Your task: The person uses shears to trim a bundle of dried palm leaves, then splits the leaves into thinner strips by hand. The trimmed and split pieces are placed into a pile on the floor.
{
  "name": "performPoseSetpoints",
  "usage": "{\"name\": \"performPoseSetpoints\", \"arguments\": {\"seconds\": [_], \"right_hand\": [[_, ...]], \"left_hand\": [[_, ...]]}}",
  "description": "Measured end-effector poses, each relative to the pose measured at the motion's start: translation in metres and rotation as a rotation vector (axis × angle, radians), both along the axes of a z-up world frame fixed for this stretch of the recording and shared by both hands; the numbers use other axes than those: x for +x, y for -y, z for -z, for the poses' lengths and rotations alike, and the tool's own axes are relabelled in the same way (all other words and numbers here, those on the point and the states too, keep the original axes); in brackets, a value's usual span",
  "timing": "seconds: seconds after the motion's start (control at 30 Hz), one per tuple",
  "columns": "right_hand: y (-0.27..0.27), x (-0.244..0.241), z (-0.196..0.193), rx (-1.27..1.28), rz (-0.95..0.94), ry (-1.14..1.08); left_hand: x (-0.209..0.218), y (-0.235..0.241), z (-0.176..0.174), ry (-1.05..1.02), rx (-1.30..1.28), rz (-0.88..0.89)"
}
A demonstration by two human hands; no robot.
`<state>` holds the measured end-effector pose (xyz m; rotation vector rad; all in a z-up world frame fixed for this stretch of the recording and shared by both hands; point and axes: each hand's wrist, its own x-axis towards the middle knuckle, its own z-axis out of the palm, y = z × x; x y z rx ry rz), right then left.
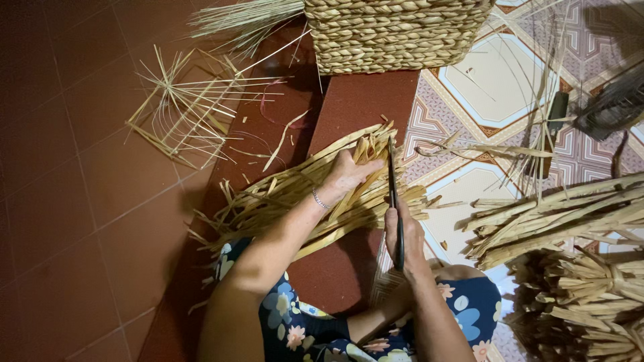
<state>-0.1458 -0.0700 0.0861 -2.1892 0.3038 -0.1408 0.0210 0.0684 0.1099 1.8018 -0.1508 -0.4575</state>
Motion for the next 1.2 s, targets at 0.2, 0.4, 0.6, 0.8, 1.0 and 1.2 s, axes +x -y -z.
{"name": "performPoseSetpoints", "arguments": {"seconds": [0.2, 0.4, 0.6, 0.8, 1.0, 1.2], "right_hand": [[-0.003, -0.002, 0.001, -0.024, 0.021, 0.060], [0.001, -0.001, -0.005, -0.006, -0.010, 0.035], [0.007, -0.001, 0.006, 0.073, 0.016, 0.127], [0.042, 0.007, 0.015, 0.678, 0.247, 0.308], [0.107, -0.006, 0.014, 0.796, 0.582, 0.414], [0.122, -0.009, 0.013, 0.810, 0.662, 0.421]], "left_hand": [[0.003, -0.002, -0.003, -0.010, 0.052, -0.053], [0.003, -0.004, -0.003, 0.078, 0.027, -0.018], [0.001, 0.001, 0.014, 0.071, 0.011, 0.065], [0.011, 0.006, 0.042, 0.093, 0.208, 0.075], [-0.010, 0.029, 0.039, -0.018, 0.304, 0.305], [-0.036, 0.062, 0.057, -0.159, 0.499, 0.454]]}}
